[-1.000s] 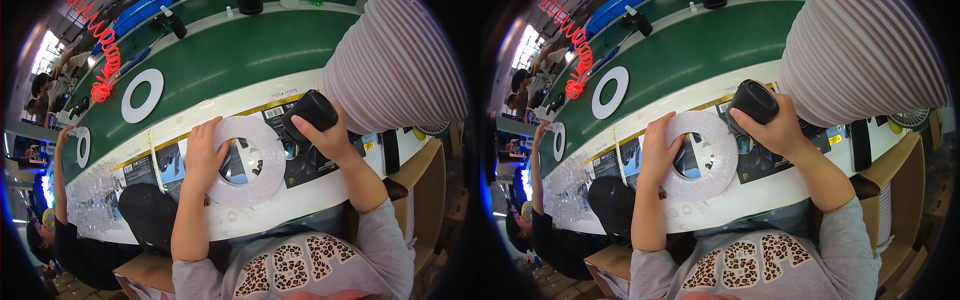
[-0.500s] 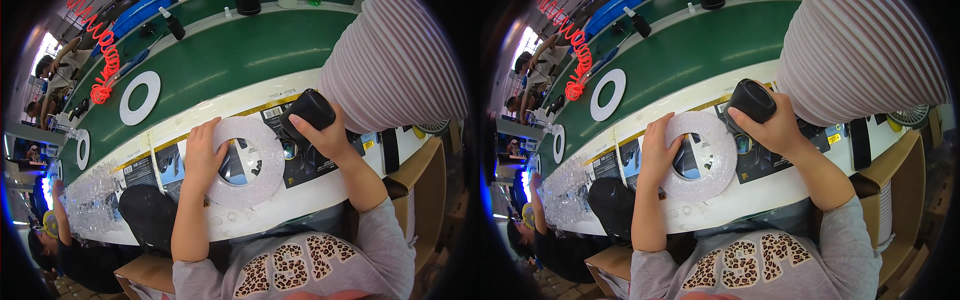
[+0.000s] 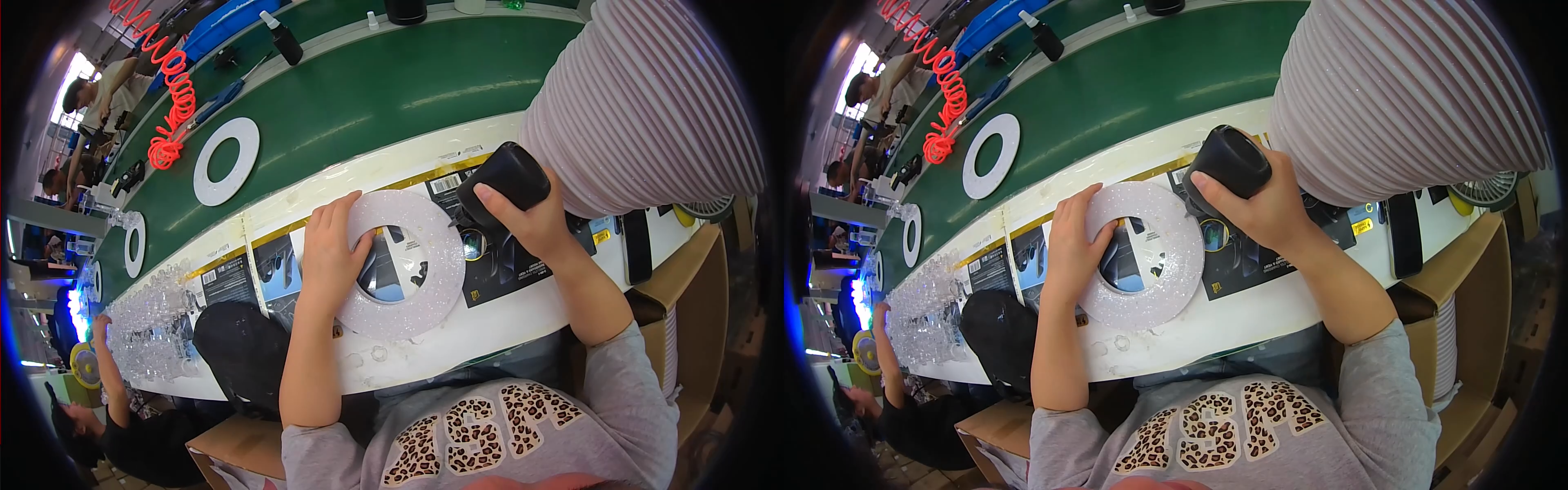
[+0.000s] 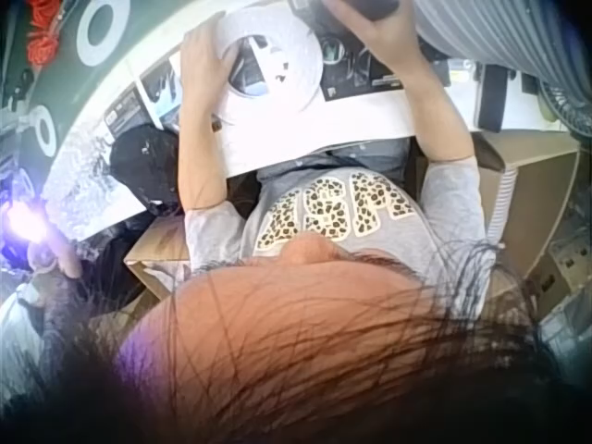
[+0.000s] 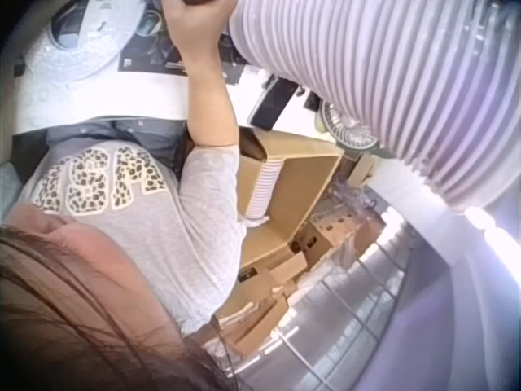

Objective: Apply glue to a circular plastic light fixture component on a factory assembly line.

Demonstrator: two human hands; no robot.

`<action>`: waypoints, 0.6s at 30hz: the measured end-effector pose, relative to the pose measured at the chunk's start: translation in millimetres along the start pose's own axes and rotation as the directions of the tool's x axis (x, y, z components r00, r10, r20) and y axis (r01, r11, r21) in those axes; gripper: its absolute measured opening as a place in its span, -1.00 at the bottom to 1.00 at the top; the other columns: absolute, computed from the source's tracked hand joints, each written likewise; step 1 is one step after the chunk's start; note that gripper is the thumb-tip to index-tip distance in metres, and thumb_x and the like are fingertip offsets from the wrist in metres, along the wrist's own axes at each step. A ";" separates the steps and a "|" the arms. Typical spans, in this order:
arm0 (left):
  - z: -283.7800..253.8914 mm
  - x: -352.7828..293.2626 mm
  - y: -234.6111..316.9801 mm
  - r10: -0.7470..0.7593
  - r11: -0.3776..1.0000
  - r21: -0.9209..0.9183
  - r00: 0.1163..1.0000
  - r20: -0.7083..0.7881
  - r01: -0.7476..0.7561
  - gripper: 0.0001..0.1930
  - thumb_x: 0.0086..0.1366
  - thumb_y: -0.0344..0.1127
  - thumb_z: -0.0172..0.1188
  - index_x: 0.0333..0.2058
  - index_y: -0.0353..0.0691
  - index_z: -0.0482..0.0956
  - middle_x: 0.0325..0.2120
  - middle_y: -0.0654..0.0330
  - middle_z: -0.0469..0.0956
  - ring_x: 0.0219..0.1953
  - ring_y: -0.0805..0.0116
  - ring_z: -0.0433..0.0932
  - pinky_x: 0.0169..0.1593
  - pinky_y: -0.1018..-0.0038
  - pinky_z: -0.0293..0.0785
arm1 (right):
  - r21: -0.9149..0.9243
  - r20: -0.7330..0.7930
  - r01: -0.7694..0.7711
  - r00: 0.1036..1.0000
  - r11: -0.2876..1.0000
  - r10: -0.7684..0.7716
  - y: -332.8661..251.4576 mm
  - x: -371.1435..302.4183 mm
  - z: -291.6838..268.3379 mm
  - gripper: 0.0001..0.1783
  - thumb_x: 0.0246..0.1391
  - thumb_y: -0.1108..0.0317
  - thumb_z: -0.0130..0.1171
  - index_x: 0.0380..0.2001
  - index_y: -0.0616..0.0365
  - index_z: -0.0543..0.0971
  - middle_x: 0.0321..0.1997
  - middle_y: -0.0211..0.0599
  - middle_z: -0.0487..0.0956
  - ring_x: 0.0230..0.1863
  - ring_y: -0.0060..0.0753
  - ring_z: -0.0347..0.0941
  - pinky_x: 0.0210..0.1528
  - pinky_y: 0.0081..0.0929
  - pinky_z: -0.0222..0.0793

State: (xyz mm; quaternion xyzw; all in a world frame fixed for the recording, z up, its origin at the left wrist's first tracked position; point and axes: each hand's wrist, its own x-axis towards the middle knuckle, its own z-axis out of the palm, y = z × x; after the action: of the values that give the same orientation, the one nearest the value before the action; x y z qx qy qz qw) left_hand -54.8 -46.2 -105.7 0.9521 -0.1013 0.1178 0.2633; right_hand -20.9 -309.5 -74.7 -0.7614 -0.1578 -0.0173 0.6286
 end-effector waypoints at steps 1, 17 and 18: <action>-0.4 -0.3 0.2 -0.001 1.000 0.000 1.000 -0.004 0.001 -0.47 -0.01 -0.45 0.30 0.00 -0.24 0.41 -0.14 0.06 0.50 -0.02 0.06 0.39 0.06 0.29 0.33 | 0.020 -0.018 0.002 1.000 1.000 -0.001 2.1 -0.4 -0.3 -0.83 -0.02 0.43 0.26 -0.35 0.26 0.53 -0.42 -0.40 0.58 -0.38 -0.65 0.47 -0.29 -0.63 0.39; 0.4 -1.7 -6.6 0.016 1.000 0.005 1.000 -0.016 -0.016 -0.46 -0.03 -0.44 0.30 0.00 -0.24 0.41 -0.12 0.06 0.49 -0.04 0.06 0.40 0.05 0.27 0.33 | 0.126 0.166 -0.136 0.979 0.983 0.115 -18.3 -12.7 11.5 -0.69 -0.04 0.29 0.17 -0.22 0.20 0.44 -0.23 -0.31 0.46 -0.20 -0.53 0.38 -0.10 -0.54 0.31; 1.6 -1.8 -7.6 0.023 1.000 0.002 1.000 -0.016 -0.023 -0.46 -0.03 -0.44 0.30 0.00 -0.24 0.40 -0.12 0.06 0.48 -0.04 0.07 0.40 0.05 0.27 0.33 | 0.085 0.177 -0.072 0.983 0.994 0.056 -16.3 -13.6 10.7 -0.68 -0.03 0.29 0.17 -0.22 0.21 0.44 -0.23 -0.30 0.47 -0.21 -0.51 0.39 -0.10 -0.54 0.32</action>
State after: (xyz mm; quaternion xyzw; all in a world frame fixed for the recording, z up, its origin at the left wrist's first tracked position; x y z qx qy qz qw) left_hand -54.3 -40.4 -111.1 0.9502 -0.1100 0.1284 0.2618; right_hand -40.0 -299.6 -64.5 -0.7354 -0.1883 0.0766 0.6465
